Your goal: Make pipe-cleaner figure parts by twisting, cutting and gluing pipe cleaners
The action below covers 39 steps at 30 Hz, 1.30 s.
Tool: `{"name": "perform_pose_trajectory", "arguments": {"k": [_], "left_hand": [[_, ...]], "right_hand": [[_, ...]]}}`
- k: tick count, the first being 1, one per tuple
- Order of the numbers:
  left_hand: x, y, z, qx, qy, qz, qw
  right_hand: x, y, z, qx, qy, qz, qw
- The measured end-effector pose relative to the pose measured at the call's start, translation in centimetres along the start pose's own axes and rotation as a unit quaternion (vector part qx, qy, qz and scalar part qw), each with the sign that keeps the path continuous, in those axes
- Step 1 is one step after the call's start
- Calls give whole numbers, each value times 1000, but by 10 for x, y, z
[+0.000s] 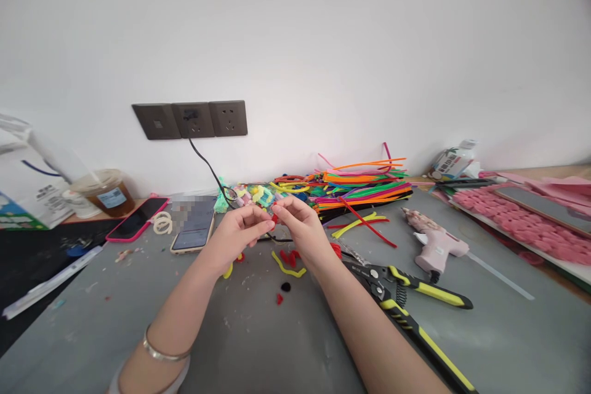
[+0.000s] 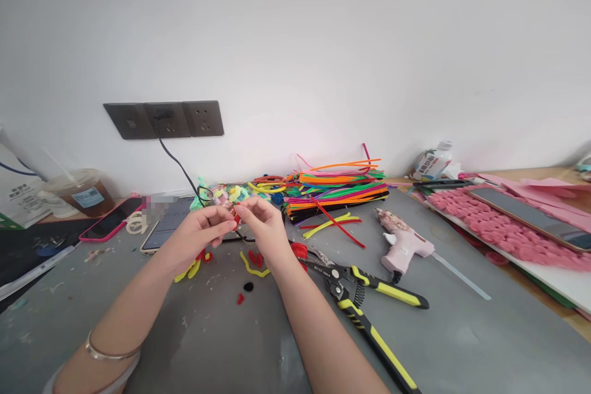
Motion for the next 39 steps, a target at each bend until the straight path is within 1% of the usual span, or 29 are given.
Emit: {"name": "perform_pose_trajectory", "arguments": {"k": [4,7,10,12,13,16,18,22,29,35,39], "left_hand": [[-5,0,1,11,-26,-21,999],[-7,-1,1,19,-29,-39,999],[-7,-3,2,29,-30,-77,996],[-9,-4,2,32,-46,-109,993],[-11,-3,1,26,-58,-123,990],[-16,2,0,-21,-104,-151,983],[-20,3,-1,-43,-127,-161,978],[-22,2,-1,-45,-138,-184,972],[-25,9,0,-51,-149,-221,962],[-30,11,0,-67,-155,-237,957],[-30,11,0,-64,-154,-245,955]], "right_hand": [[-1,-1,0,6,-5,-1,1000],[-2,-3,1,9,-8,-18,1000],[0,-2,1,-3,-3,-17,1000],[1,-1,1,-12,3,-2,1000],[2,-1,1,-17,7,5,1000],[2,1,1,-23,14,21,999],[2,3,1,-29,15,27,999],[1,5,0,-41,14,29,999],[-4,8,-3,-63,5,-12,998],[-13,7,-2,-52,-57,-68,995],[-21,8,-4,-55,-120,-117,984]]}}
Point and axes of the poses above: each hand's wrist, its own z-axis towards the middle knuckle, its own y-axis out of the palm, x = y × z, the point moved 8 cm from there along z, towards the middle knuckle, and after that the axes turned 3 degrees about -z, right-handed, at the moved point
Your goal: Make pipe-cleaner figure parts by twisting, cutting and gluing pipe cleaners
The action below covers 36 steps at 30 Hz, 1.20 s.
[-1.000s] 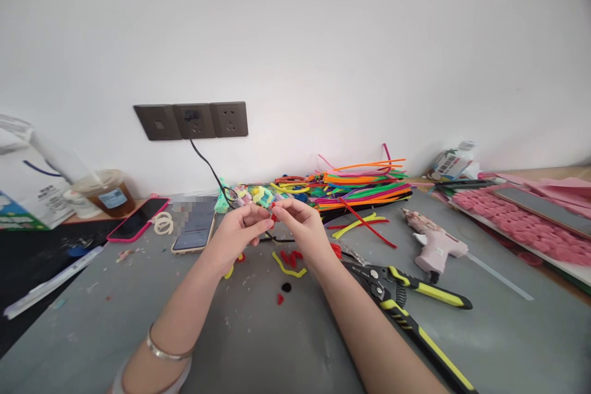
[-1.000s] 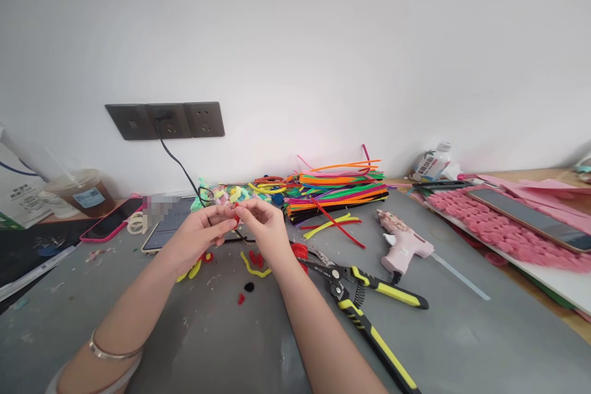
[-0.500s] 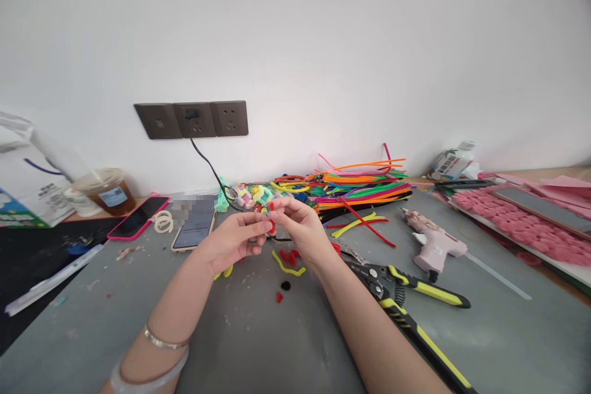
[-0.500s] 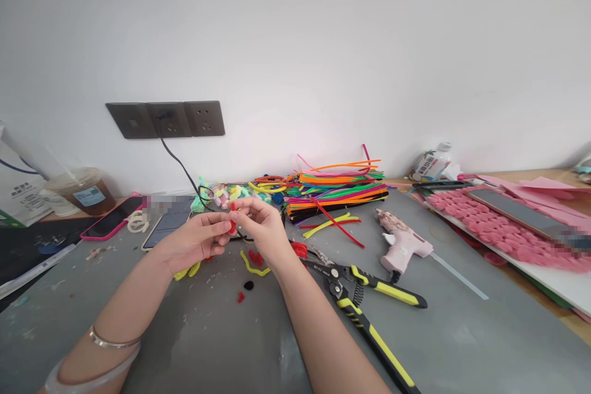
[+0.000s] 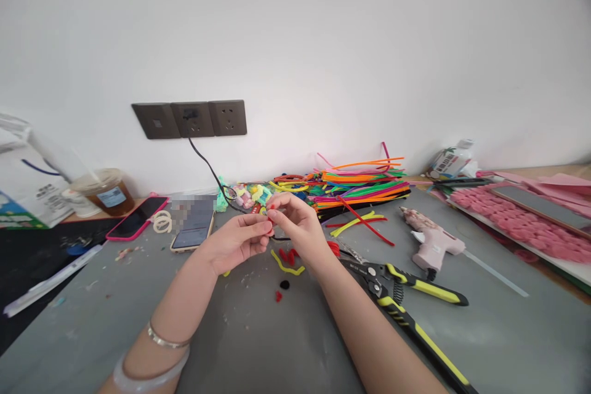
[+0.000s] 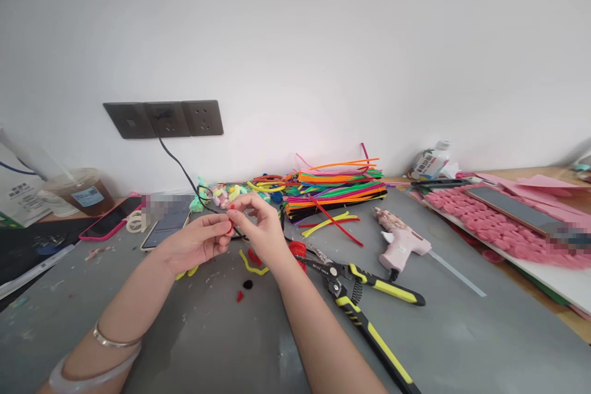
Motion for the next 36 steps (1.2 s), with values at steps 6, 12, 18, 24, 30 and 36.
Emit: {"name": "perform_pose_trajectory", "arguments": {"k": [6,12,18,24,30,36], "left_hand": [[4,2,0,11,16,-26,999],[10,2,-1,18,44,-74,996],[19,0,-4,52,81,-87,992],[25,-6,-3,87,139,-48,985],[26,-9,-5,92,141,20,986],[40,-11,-12,126,215,128,960]], "right_hand": [[-24,-4,-5,44,-110,-124,985],[-40,3,-12,25,-188,-188,964],[-38,7,-15,14,-185,-207,961],[-34,8,-12,13,-175,-209,962],[-29,0,-10,59,-159,-215,962],[-28,-6,-10,88,-137,-165,973]]}}
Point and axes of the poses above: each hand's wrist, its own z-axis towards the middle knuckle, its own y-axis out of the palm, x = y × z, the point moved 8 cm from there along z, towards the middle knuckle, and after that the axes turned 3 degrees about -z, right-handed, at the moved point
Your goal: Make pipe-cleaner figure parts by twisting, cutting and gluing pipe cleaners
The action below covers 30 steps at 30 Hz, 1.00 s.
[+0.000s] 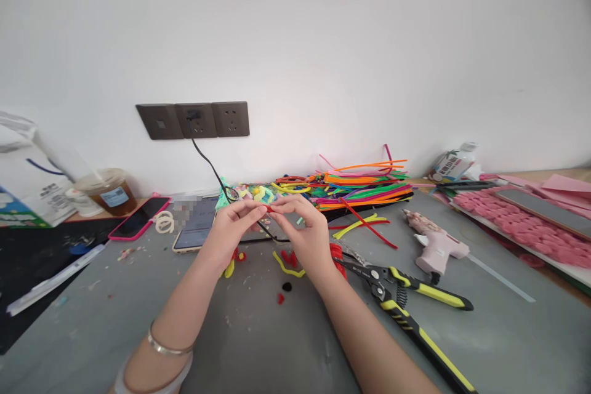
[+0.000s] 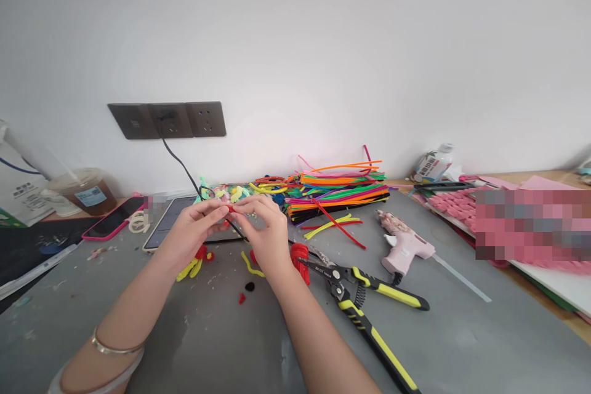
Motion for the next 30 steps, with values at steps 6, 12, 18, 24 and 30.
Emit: {"name": "perform_pose_trajectory", "arguments": {"k": [6,12,18,24,30], "left_hand": [[15,4,-2,-7,110,51,993],[20,8,-6,-5,159,86,984],[25,14,-12,7,209,99,973],[17,11,-8,27,205,65,976],[13,9,-6,30,198,52,978]], "right_hand": [[10,-1,0,11,57,59,997],[17,2,0,2,110,91,990],[13,1,-1,-3,94,96,991],[15,4,-2,9,103,125,987],[26,4,-4,25,142,129,981]]}}
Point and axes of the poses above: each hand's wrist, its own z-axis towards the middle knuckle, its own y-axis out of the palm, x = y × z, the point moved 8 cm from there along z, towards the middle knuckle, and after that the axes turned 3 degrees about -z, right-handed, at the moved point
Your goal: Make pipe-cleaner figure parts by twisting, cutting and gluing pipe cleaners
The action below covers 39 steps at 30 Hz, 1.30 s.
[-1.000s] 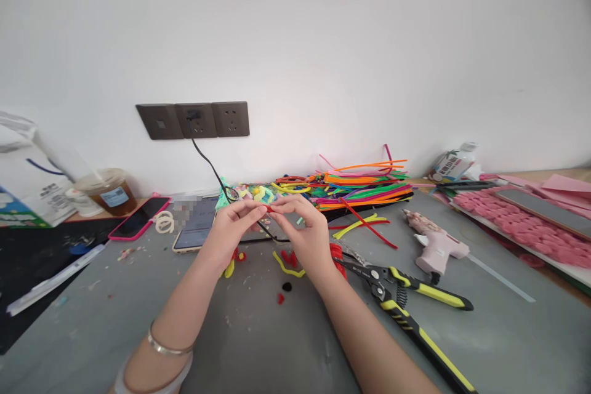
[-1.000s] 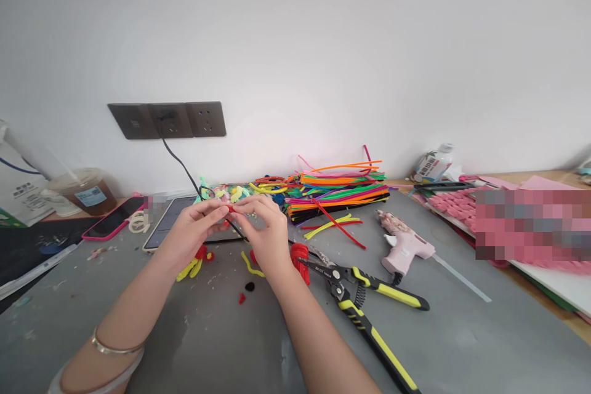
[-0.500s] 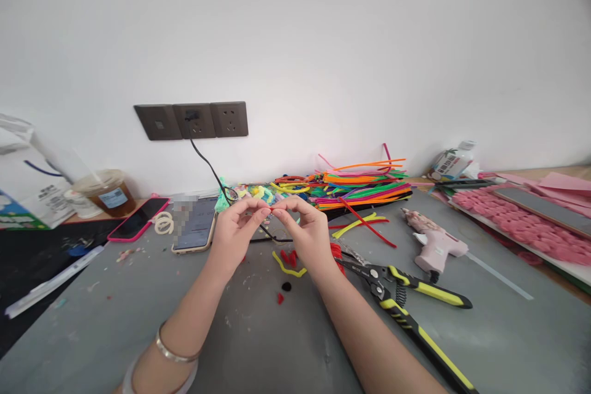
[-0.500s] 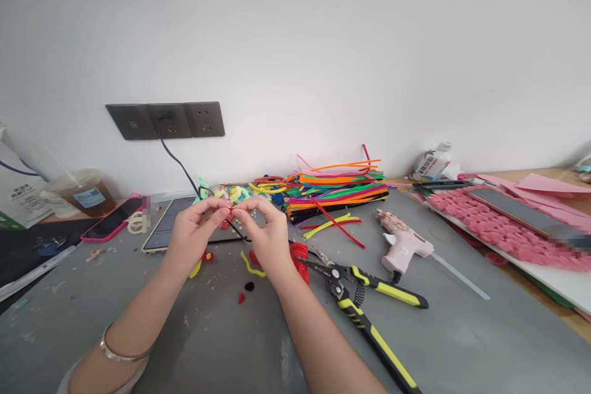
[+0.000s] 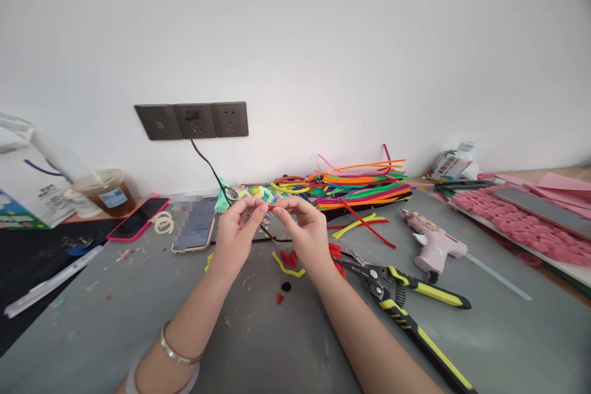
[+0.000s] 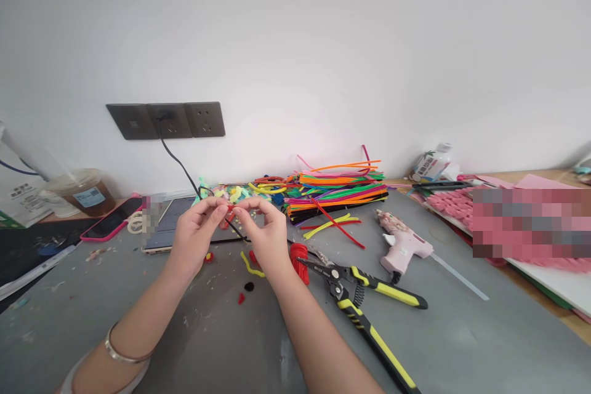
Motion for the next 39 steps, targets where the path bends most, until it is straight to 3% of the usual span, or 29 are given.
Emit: {"name": "perform_pose_trajectory", "arguments": {"k": [12,16,22,25,27,29,33,35,39], "left_hand": [[3,5,-2,-12,-9,-1,1000],[1,4,-1,-13,-20,-21,999],[0,6,-1,-10,-43,-67,997],[0,6,-2,-13,-42,-52,998],[-1,8,-3,-23,-45,-40,998],[-1,11,-4,-36,-47,-35,998],[0,18,-7,-66,-47,-27,996],[0,21,-8,-80,-44,-18,996],[0,27,-10,-101,-40,-12,994]], "right_hand": [[0,4,-1,-37,-13,-19,999],[1,4,-1,-16,-3,-52,999],[-38,-5,3,-1,-26,-174,984],[-64,-35,12,2,-38,-302,953],[-64,-67,20,-14,13,-371,928],[-51,-105,26,-45,78,-470,878],[-2,-178,24,-98,225,-619,746],[16,-193,20,-124,230,-630,731],[30,-200,14,-142,218,-604,753]]}}
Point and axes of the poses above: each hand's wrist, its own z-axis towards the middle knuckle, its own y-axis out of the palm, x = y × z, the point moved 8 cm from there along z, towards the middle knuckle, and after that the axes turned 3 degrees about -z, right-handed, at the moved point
